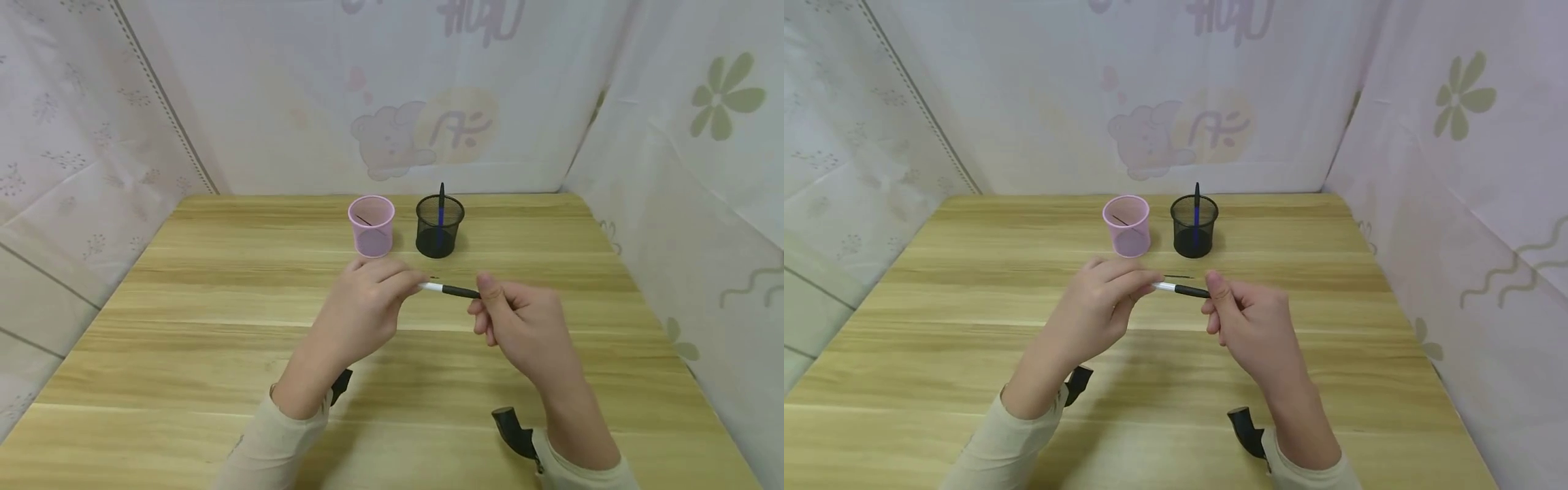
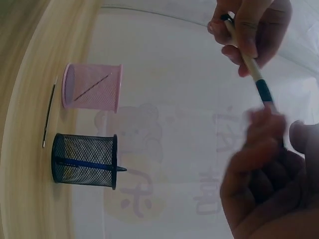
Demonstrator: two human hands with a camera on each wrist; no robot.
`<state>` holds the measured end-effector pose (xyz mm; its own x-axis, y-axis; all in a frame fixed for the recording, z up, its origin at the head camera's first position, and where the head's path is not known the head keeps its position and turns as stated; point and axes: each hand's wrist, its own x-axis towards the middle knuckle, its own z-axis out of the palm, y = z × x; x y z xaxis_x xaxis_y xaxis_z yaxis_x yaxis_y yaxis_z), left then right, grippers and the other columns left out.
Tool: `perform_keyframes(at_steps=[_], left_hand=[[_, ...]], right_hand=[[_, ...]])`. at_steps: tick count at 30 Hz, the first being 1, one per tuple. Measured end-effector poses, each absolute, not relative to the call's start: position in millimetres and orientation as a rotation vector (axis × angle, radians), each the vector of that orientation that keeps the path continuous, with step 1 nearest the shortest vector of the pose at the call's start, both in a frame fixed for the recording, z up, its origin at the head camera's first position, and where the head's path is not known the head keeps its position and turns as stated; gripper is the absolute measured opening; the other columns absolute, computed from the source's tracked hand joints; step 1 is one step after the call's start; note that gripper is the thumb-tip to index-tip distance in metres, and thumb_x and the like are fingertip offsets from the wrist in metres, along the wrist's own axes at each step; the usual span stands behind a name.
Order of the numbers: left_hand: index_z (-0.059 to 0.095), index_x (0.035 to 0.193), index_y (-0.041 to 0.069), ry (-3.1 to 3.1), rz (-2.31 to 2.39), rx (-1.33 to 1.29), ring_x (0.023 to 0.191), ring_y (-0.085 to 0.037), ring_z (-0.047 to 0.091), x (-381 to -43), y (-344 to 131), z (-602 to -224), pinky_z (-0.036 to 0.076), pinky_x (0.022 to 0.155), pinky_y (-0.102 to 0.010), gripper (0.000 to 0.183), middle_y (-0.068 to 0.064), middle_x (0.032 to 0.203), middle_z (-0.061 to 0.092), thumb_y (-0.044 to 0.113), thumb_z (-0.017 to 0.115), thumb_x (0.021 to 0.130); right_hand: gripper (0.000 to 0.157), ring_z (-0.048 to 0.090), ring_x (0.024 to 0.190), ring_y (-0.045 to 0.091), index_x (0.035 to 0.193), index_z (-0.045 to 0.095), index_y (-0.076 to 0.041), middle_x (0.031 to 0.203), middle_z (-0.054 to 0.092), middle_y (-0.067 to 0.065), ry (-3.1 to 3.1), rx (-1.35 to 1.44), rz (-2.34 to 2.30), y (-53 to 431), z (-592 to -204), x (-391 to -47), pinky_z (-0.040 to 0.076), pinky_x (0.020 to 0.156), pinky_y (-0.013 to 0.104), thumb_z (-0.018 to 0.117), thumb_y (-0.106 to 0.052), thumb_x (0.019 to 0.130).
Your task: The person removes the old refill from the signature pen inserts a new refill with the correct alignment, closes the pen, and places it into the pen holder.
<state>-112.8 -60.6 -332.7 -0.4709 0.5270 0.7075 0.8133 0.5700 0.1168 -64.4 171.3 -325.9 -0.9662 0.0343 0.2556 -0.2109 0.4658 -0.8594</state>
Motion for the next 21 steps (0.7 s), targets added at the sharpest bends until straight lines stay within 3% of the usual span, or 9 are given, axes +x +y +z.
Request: perform_keyframes(at_steps=[3,5,8,11,14,17,19,21], left_hand=[[0.08,0.109,0.012,-2.198,-0.629,-1.024,0.094,-0.014,0.076,-114,-65,-336,0.053,0.084,-0.038,0.012,0.004,0.1,0.08,0.01,0.074,0.099],[0.08,0.107,0.012,-2.191,-0.641,-1.001,0.095,-0.014,0.076,-114,-67,-337,0.054,0.081,-0.038,0.011,0.005,0.098,0.08,0.01,0.075,0.098],[0.08,0.105,0.012,-2.163,-0.651,-0.993,0.094,-0.013,0.076,-115,-68,-338,0.054,0.078,-0.036,0.009,0.005,0.096,0.08,0.01,0.076,0.098],[0.081,0.104,0.012,-2.149,-0.645,-0.993,0.094,-0.013,0.076,-115,-68,-340,0.052,0.074,-0.034,0.009,0.005,0.097,0.08,0.01,0.077,0.097],[0.082,0.104,0.012,-2.164,-0.671,-0.988,0.094,-0.013,0.077,-116,-68,-342,0.051,0.073,-0.033,0.01,0.004,0.097,0.081,0.01,0.077,0.097],[0.081,0.105,0.012,-2.181,-0.715,-0.977,0.093,-0.013,0.077,-118,-67,-343,0.05,0.074,-0.034,0.01,0.004,0.097,0.081,0.009,0.077,0.097],[0.082,0.105,0.012,-2.176,-0.733,-0.975,0.091,-0.012,0.076,-119,-66,-343,0.05,0.074,-0.034,0.01,0.005,0.095,0.081,0.009,0.076,0.097],[0.082,0.104,0.012,-2.158,-0.732,-0.983,0.089,-0.012,0.076,-120,-64,-342,0.05,0.073,-0.034,0.01,0.004,0.094,0.081,0.009,0.078,0.096]], right_hand=[[0.017,0.064,0.062,0.009,0.109,0.076,-0.004,0.078,0.069,-0.005,-2.425,0.276,1.506,169,-327,-67,0.054,0.055,0.022,0.063,-0.016,0.108],[0.016,0.069,0.071,0.009,0.117,0.074,-0.004,0.086,0.073,-0.001,-2.362,0.348,1.516,167,-327,-68,0.06,0.066,0.021,0.068,-0.003,0.103],[0.005,0.069,0.067,0.01,0.1,0.074,0.0,0.08,0.072,0.005,-2.352,0.349,1.531,164,-326,-70,0.061,0.065,0.022,0.069,-0.001,0.101],[0.028,0.064,0.057,0.01,0.084,0.072,0.0,0.07,0.068,0.005,-2.448,0.263,1.507,163,-327,-70,0.057,0.054,0.024,0.065,-0.015,0.107],[0.024,0.063,0.057,0.008,0.089,0.073,-0.004,0.073,0.069,0.003,-2.502,0.255,1.451,165,-329,-71,0.055,0.053,0.024,0.067,-0.019,0.107],[0.002,0.066,0.067,0.004,0.098,0.075,-0.005,0.081,0.073,0.003,-2.42,0.374,1.371,166,-332,-74,0.057,0.064,0.018,0.074,-0.006,0.099],[0.008,0.063,0.069,0.002,0.097,0.075,-0.006,0.081,0.072,0.0,-2.35,0.451,1.292,167,-333,-76,0.054,0.069,0.013,0.077,0.002,0.094],[0.015,0.057,0.066,0.001,0.085,0.073,-0.008,0.074,0.066,-0.003,-2.314,0.476,1.243,168,-334,-78,0.048,0.066,0.012,0.076,0.004,0.094]])
